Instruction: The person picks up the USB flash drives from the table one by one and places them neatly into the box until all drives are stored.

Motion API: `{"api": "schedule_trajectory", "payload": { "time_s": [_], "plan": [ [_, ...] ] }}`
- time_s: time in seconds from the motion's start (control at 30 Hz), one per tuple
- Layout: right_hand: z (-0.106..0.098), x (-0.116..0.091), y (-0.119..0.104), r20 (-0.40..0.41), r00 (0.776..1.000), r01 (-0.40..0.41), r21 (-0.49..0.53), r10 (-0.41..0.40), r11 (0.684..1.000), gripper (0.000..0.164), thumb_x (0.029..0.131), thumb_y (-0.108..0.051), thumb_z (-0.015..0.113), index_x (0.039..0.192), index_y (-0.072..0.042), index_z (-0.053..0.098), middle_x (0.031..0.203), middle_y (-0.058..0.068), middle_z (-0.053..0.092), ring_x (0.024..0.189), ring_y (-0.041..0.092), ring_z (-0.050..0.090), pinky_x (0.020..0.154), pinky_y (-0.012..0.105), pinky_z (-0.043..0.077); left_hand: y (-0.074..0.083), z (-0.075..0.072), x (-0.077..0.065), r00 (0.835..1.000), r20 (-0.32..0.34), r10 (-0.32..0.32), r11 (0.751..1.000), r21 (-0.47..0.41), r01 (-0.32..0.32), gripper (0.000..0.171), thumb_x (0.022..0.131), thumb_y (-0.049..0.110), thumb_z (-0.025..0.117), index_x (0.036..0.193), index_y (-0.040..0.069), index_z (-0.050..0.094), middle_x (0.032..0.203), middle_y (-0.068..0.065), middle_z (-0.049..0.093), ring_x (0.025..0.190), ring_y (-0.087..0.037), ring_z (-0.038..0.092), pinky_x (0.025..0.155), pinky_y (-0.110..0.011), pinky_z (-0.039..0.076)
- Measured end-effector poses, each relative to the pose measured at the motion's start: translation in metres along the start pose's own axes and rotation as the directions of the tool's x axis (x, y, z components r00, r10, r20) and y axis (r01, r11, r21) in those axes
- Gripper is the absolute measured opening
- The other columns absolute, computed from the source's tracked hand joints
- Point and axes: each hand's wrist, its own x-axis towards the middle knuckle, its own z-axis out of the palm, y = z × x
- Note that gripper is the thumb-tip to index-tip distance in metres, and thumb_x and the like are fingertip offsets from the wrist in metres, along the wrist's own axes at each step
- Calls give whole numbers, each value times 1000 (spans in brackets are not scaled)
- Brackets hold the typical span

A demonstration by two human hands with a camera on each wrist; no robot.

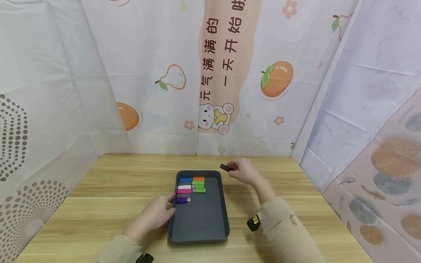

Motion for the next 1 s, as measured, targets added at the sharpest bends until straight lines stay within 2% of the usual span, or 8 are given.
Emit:
{"api": "schedule_trajectory", "payload": {
  "time_s": [0.2, 0.47, 0.8, 1.0],
  "plan": [
    [8, 7, -17, 5, 999, 36, 13, -36, 999, 24, 85, -14, 73, 109, -11, 77, 94, -1, 69, 88, 16, 63, 80, 39, 55, -1, 0, 0, 1000, 0, 5, 1000, 2, -5, 51, 95, 5, 68, 142, -7, 54, 131, -23, 64, 122, -42, 60, 99, -59, 49],
    [22, 14, -34, 80, 993, 87, 5, -87, 996, 21, 89, -14, 74, 110, -13, 76, 92, -5, 69, 80, 11, 62, 69, 32, 55, -1, 0, 1, 1000, 9, -4, 1000, -10, 4, 51, 95, 5, 68, 142, -8, 52, 132, -24, 63, 122, -43, 59, 98, -59, 50],
    [40, 19, -52, 179, 975, 147, -76, -131, 986, 24, 89, -15, 76, 113, -12, 76, 106, 0, 72, 100, 18, 66, 90, 39, 55, -1, 0, 0, 1000, 10, -11, 1000, -10, 11, 52, 95, 5, 68, 143, -7, 52, 133, -23, 62, 124, -43, 59, 99, -59, 50],
    [53, 20, -60, 253, 962, 132, -98, -103, 986, 24, 89, -15, 76, 112, -12, 77, 107, -1, 73, 102, 17, 66, 92, 37, 55, -1, 0, 1, 1000, 4, -6, 1000, -3, 6, 52, 95, 5, 68, 143, -7, 52, 132, -23, 63, 123, -42, 59, 99, -59, 49]
  ]
}}
